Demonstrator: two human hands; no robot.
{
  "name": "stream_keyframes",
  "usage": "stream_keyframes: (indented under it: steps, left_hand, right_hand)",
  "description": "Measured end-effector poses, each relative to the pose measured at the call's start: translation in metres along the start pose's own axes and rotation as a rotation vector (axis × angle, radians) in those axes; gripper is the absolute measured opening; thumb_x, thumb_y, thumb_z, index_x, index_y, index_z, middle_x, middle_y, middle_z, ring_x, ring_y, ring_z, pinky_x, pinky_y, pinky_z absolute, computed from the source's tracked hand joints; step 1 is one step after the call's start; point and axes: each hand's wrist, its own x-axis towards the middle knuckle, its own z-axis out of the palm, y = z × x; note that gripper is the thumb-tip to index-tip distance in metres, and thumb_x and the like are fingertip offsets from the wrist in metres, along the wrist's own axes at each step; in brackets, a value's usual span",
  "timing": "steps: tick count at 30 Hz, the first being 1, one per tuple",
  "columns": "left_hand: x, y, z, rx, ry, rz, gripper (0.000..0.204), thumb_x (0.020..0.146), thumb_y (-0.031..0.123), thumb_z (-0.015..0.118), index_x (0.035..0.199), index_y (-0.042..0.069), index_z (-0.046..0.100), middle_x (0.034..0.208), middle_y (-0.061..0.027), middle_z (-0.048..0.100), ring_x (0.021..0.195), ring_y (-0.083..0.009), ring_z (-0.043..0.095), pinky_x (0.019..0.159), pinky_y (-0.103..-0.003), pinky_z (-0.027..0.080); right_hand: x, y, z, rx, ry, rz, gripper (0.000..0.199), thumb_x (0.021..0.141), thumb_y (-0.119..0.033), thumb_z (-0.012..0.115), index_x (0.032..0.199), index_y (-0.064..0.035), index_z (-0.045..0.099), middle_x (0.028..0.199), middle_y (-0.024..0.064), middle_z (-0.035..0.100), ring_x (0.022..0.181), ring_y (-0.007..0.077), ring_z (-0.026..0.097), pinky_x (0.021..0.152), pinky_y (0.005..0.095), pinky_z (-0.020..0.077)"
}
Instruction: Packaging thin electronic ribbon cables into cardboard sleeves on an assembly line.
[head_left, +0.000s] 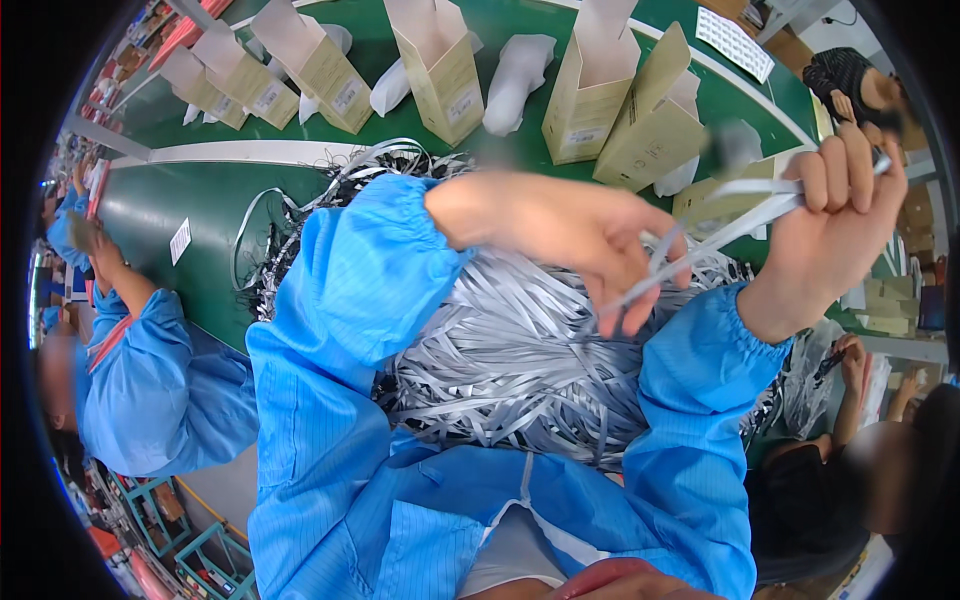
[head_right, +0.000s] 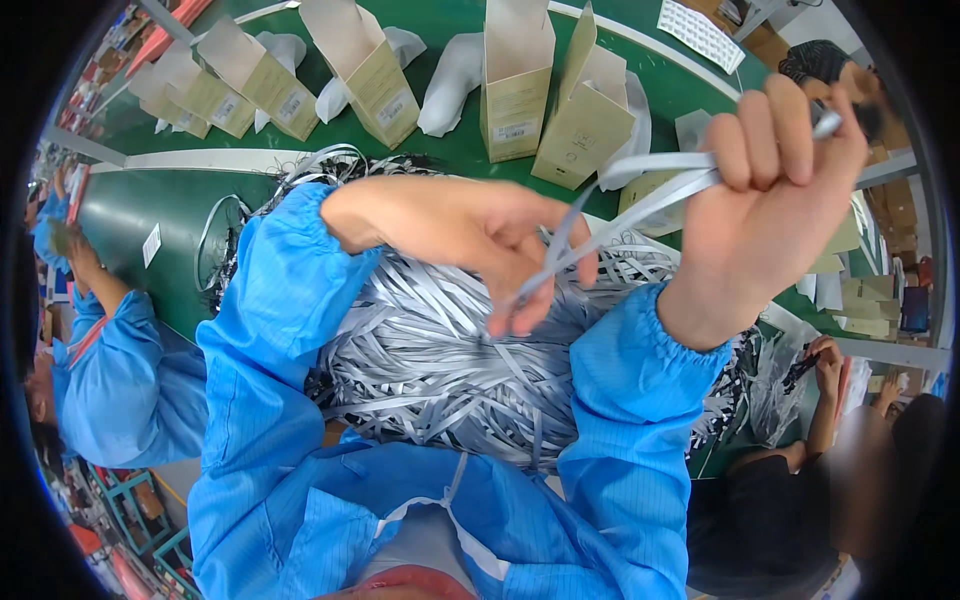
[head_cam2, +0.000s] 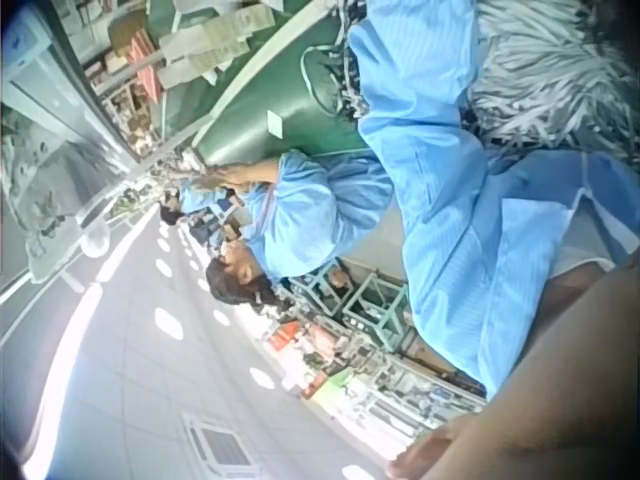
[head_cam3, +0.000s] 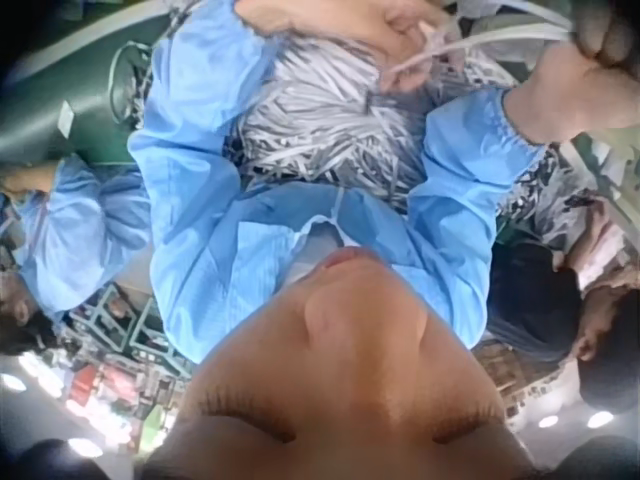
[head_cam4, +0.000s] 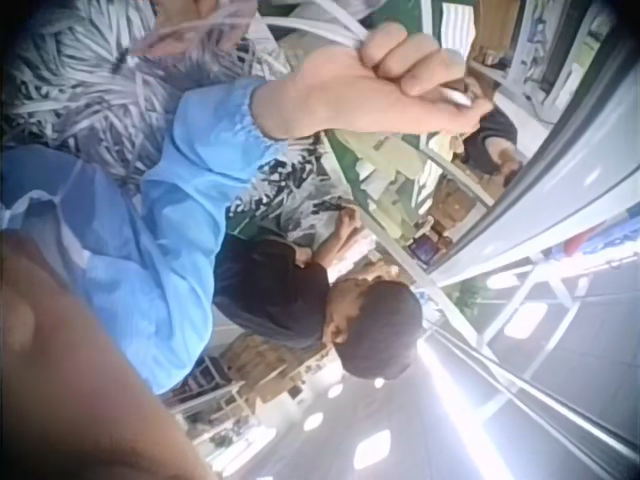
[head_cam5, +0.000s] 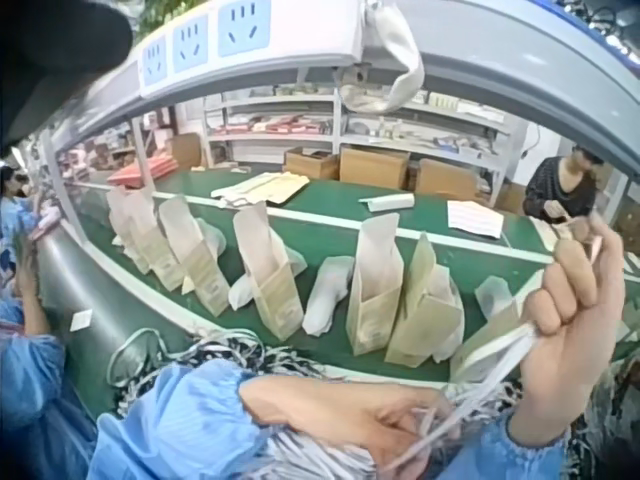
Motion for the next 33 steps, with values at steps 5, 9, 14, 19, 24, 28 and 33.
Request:
stream_keyframes:
  steps: [5, 9, 14, 19, 24, 28, 33]
  left_hand:
    - [-0.012, 0.014, -0.013, 0.268, 0.28, 0.022, 0.029, 0.103, 0.018, 0.052, 0.126, 0.0, 0.056, 0.101, -0.0067, 0.065, 0.086, -0.0066, 0.059, 0.07, -0.02, 0.048]
    - [-0.015, 0.015, -0.015, -0.021, 0.489, 0.252, 0.031, 0.104, 0.022, 0.052, 0.126, 0.001, 0.058, 0.099, -0.0023, 0.065, 0.081, -0.0057, 0.056, 0.069, -0.018, 0.047]
    - [-0.026, 0.025, -0.004, 0.085, 0.826, 0.387, 0.029, 0.104, 0.021, 0.053, 0.123, 0.001, 0.062, 0.098, 0.0001, 0.064, 0.081, -0.0051, 0.055, 0.067, -0.017, 0.045]
    - [-0.016, 0.02, -0.006, 0.1, 0.867, 0.509, 0.028, 0.102, 0.02, 0.057, 0.12, 0.0, 0.064, 0.1, -0.0014, 0.067, 0.085, -0.0061, 0.06, 0.069, -0.019, 0.048]
    - [-0.028, 0.035, -0.006, 0.25, 0.813, 0.385, 0.027, 0.098, 0.018, 0.064, 0.115, -0.002, 0.067, 0.101, -0.0068, 0.072, 0.089, -0.0118, 0.068, 0.08, -0.024, 0.053]
    - [-0.037, 0.036, -0.008, 0.295, 0.706, 0.359, 0.028, 0.097, 0.019, 0.065, 0.115, -0.002, 0.067, 0.101, -0.0067, 0.072, 0.091, -0.0126, 0.069, 0.084, -0.025, 0.055]
    - [-0.04, 0.039, -0.014, 0.523, 0.857, 0.416, 0.027, 0.095, 0.018, 0.068, 0.113, -0.002, 0.068, 0.099, -0.0068, 0.072, 0.092, -0.0134, 0.069, 0.086, -0.028, 0.055]
  right_hand:
    - [0.001, 0.006, 0.019, -0.857, 0.302, -0.435, 0.021, 0.1, -0.022, 0.054, 0.096, -0.0023, 0.057, 0.064, -0.0042, 0.034, 0.053, 0.0053, 0.024, 0.047, 0.0239, 0.0206]
    - [0.002, 0.019, 0.017, -1.497, 0.323, -0.329, 0.04, 0.098, -0.031, 0.061, 0.12, 0.0016, 0.058, 0.069, -0.0057, 0.039, 0.061, 0.0024, 0.036, 0.053, 0.021, 0.0281]
    - [0.0, 0.049, 0.014, -1.575, -0.075, 0.355, 0.055, 0.092, -0.039, 0.071, 0.129, -0.0003, 0.058, 0.082, -0.004, 0.052, 0.079, 0.0035, 0.051, 0.069, 0.0205, 0.0427]
    - [0.005, 0.091, -0.005, -1.203, -0.276, 0.29, 0.054, 0.084, -0.04, 0.08, 0.116, -0.0001, 0.063, 0.075, -0.0043, 0.054, 0.076, 0.0068, 0.053, 0.063, 0.0249, 0.0439]
    - [0.014, 0.081, -0.014, -1.037, -0.31, 0.482, 0.044, 0.089, -0.041, 0.075, 0.107, -0.0014, 0.065, 0.08, -0.0014, 0.063, 0.079, 0.0078, 0.055, 0.068, 0.0257, 0.0454]
    - [0.014, 0.067, -0.023, -1.122, -0.452, 0.645, 0.036, 0.094, -0.038, 0.069, 0.101, -0.0022, 0.067, 0.079, -0.0009, 0.063, 0.077, 0.0085, 0.056, 0.067, 0.0257, 0.0443]
    - [0.009, 0.048, -0.012, -1.359, -0.327, 0.456, 0.037, 0.098, -0.036, 0.063, 0.095, 0.0002, 0.068, 0.075, 0.0013, 0.06, 0.076, 0.009, 0.055, 0.065, 0.0251, 0.0418]
